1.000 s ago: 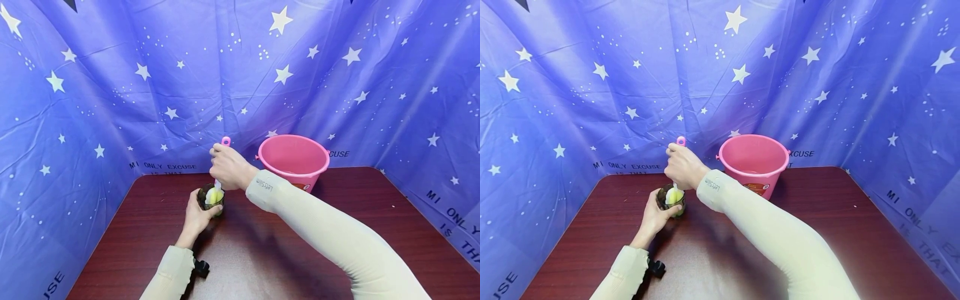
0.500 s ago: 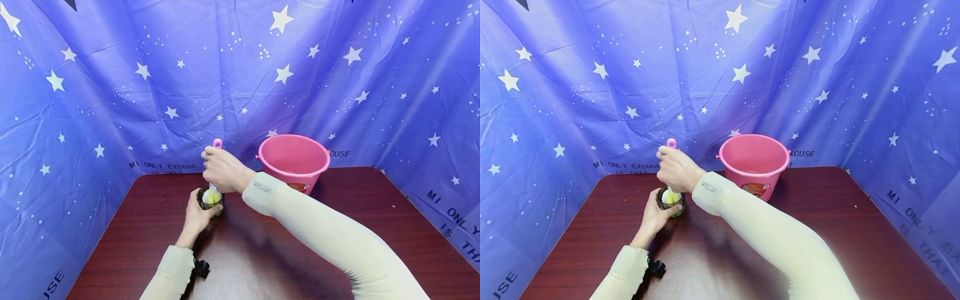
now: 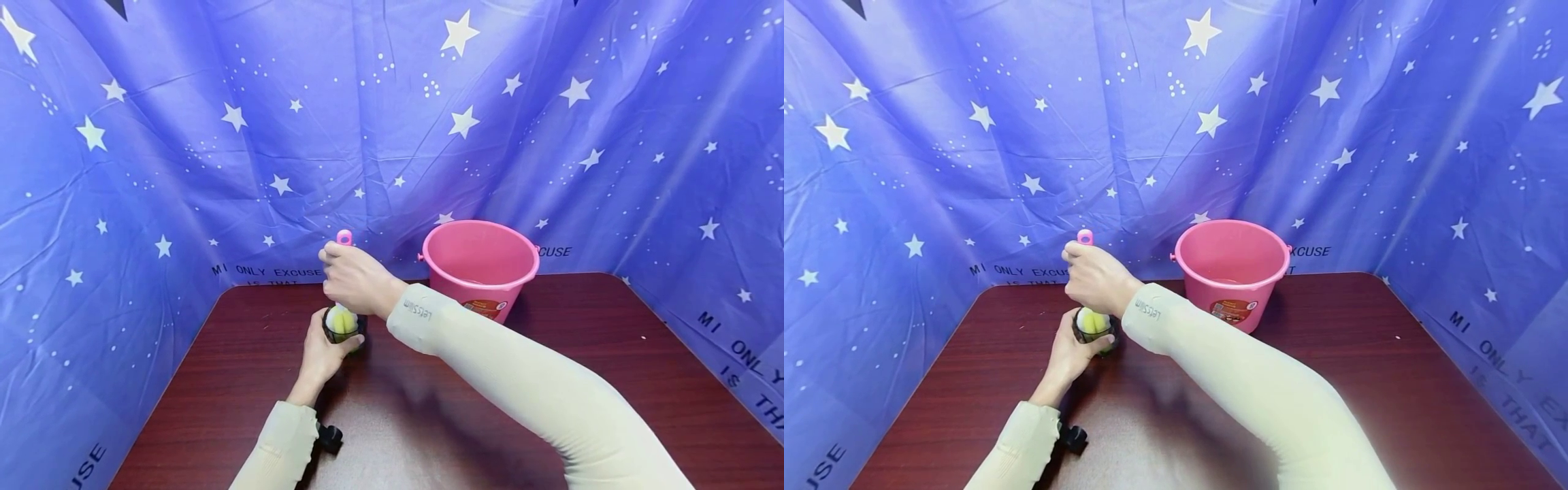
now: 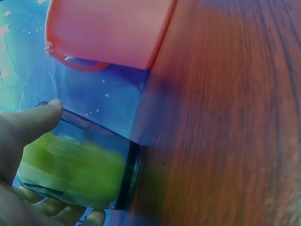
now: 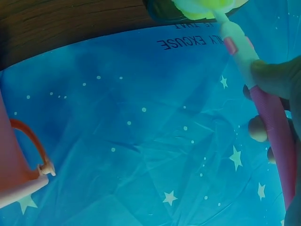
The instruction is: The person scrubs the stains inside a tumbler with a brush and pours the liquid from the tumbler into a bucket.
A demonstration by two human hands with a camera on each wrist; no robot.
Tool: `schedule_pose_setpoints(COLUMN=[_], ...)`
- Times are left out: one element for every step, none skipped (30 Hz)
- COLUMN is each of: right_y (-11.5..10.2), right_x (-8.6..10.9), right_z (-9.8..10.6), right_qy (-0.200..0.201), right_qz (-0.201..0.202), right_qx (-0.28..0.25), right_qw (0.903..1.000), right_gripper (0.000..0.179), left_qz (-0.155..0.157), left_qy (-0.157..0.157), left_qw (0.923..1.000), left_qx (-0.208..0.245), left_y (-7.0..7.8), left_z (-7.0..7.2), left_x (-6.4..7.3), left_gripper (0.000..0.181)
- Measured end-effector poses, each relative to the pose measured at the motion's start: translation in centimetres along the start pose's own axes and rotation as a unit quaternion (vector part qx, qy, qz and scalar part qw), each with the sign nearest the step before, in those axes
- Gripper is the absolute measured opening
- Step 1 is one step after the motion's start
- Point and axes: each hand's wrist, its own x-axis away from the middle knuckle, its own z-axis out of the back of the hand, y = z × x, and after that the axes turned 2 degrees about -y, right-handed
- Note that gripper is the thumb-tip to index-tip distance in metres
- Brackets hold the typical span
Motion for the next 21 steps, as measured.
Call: schedule_pose_setpoints(right_y=[-0.01, -0.01, -0.01, 0.00, 0.02, 0.03, 0.06, 0.07, 0.08, 0.08, 0.07, 0.06, 0.05, 0.03, 0.02, 0.02, 0.04, 0.07, 0.11, 0.16, 0.21], right_x=[-0.10, -0.17, -0.24, -0.28, -0.32, -0.35, -0.35, -0.34, -0.35, -0.35, -0.36, -0.37, -0.38, -0.39, -0.41, -0.43, -0.43, -0.43, -0.41, -0.38, -0.33], right_z=[0.00, -0.02, -0.05, -0.08, -0.13, -0.19, -0.24, -0.30, -0.33, -0.36, -0.38, -0.38, -0.38, -0.40, -0.43, -0.47, -0.53, -0.60, -0.67, -0.75, -0.84], right_qy=[-0.003, -0.006, -0.009, -0.012, -0.014, -0.015, -0.016, -0.016, -0.015, -0.015, -0.014, -0.014, -0.016, -0.018, -0.020, -0.023, -0.026, -0.029, -0.032, -0.034, -0.036], right_qz=[0.000, 0.000, 0.000, 0.000, 0.000, -0.001, -0.001, -0.002, -0.003, -0.004, -0.005, -0.005, -0.005, -0.005, -0.005, -0.005, -0.005, -0.005, -0.005, -0.005, -0.006], right_qx=[0.002, 0.003, 0.004, 0.005, 0.006, 0.006, 0.005, 0.005, 0.005, 0.005, 0.006, 0.006, 0.007, 0.007, 0.007, 0.007, 0.008, 0.008, 0.007, 0.006, 0.004], right_qw=[1.0000, 1.0000, 0.9999, 0.9999, 0.9999, 0.9999, 0.9999, 0.9999, 0.9999, 0.9999, 0.9999, 0.9999, 0.9998, 0.9998, 0.9998, 0.9997, 0.9996, 0.9995, 0.9995, 0.9994, 0.9993], right_gripper=[0.019, 0.019, 0.019, 0.019, 0.019, 0.019, 0.019, 0.019, 0.020, 0.020, 0.021, 0.021, 0.022, 0.022, 0.021, 0.021, 0.021, 0.021, 0.021, 0.021, 0.020], left_qz=[0.000, 0.000, 0.000, -0.001, -0.001, -0.001, -0.001, -0.002, -0.002, -0.002, -0.003, -0.003, -0.003, -0.003, -0.003, -0.003, -0.003, -0.004, -0.004, -0.003, -0.002], left_qy=[-0.001, -0.001, -0.001, -0.002, -0.002, -0.002, -0.002, -0.002, -0.001, -0.001, 0.000, 0.000, 0.000, 0.001, 0.001, 0.001, 0.001, 0.002, 0.002, 0.002, 0.003], left_qw=[1.0000, 1.0000, 1.0000, 1.0000, 1.0000, 1.0000, 1.0000, 1.0000, 1.0000, 1.0000, 1.0000, 1.0000, 1.0000, 1.0000, 1.0000, 1.0000, 1.0000, 1.0000, 1.0000, 1.0000, 1.0000], left_qx=[0.001, 0.001, 0.001, 0.002, 0.002, 0.004, 0.005, 0.006, 0.007, 0.007, 0.008, 0.008, 0.008, 0.009, 0.009, 0.009, 0.009, 0.007, 0.007, 0.007, 0.006], left_y=[0.03, 0.04, 0.07, 0.08, 0.09, 0.10, 0.13, 0.13, 0.15, 0.13, 0.16, 0.16, 0.18, 0.18, 0.18, 0.19, 0.19, 0.15, 0.15, 0.16, 0.17], left_z=[0.02, 0.04, 0.06, 0.06, 0.07, 0.08, 0.09, 0.08, 0.09, 0.09, 0.08, 0.07, 0.07, 0.05, 0.04, 0.03, 0.02, 0.03, 0.03, 0.04, 0.05], left_x=[0.01, 0.01, 0.03, 0.03, 0.03, 0.02, 0.04, 0.03, 0.05, 0.04, 0.05, 0.05, 0.06, 0.06, 0.06, 0.07, 0.07, 0.05, 0.05, 0.07, 0.08], left_gripper=[0.078, 0.078, 0.078, 0.078, 0.078, 0.078, 0.078, 0.078, 0.078, 0.078, 0.078, 0.078, 0.078, 0.078, 0.078, 0.078, 0.078, 0.078, 0.078, 0.078, 0.078])
